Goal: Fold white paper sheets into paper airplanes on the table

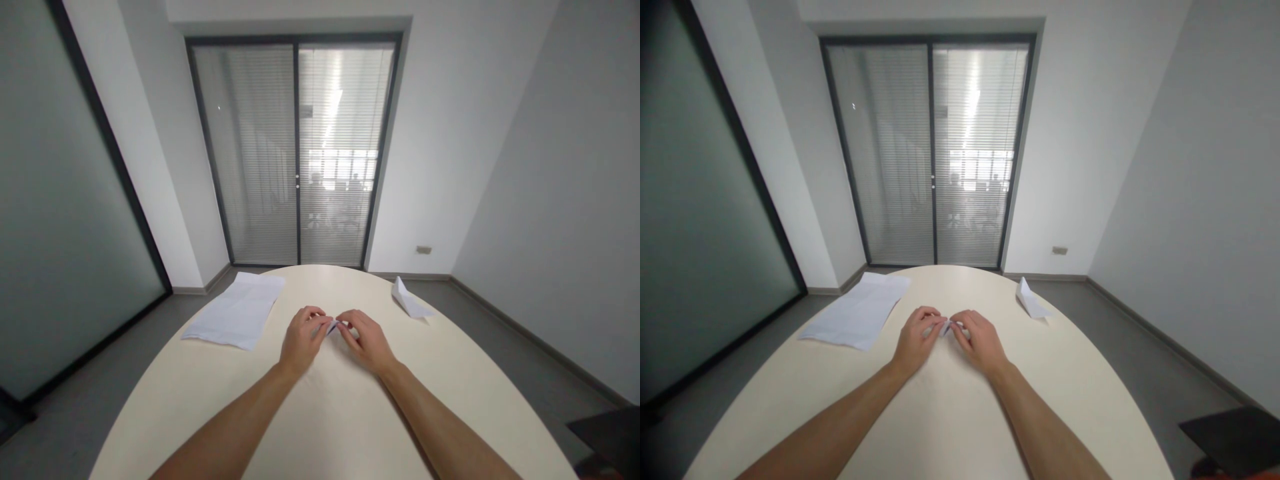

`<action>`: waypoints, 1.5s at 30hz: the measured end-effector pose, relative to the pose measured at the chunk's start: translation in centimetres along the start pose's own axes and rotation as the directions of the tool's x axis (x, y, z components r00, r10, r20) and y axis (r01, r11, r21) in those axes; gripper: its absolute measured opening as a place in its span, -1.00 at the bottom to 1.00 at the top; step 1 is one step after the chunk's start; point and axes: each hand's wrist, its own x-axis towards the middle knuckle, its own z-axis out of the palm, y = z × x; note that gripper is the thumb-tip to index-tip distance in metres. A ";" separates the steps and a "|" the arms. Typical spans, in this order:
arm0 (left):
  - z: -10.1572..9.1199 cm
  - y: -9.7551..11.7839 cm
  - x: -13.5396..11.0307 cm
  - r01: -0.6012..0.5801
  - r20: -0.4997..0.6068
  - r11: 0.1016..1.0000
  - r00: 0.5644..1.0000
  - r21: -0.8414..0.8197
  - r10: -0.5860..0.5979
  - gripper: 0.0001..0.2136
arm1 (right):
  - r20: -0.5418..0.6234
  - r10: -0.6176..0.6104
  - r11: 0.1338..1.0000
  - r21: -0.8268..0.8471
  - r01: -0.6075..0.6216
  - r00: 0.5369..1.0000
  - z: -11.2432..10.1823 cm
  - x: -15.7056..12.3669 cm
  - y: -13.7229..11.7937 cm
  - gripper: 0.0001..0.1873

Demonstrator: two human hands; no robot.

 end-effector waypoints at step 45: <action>1.3 -5.5 -0.3 0.580 -0.191 0.758 0.742 -0.297 -0.642 -0.83 | 0.026 0.497 0.865 0.071 -0.497 0.867 0.6 -0.9 3.0 -0.71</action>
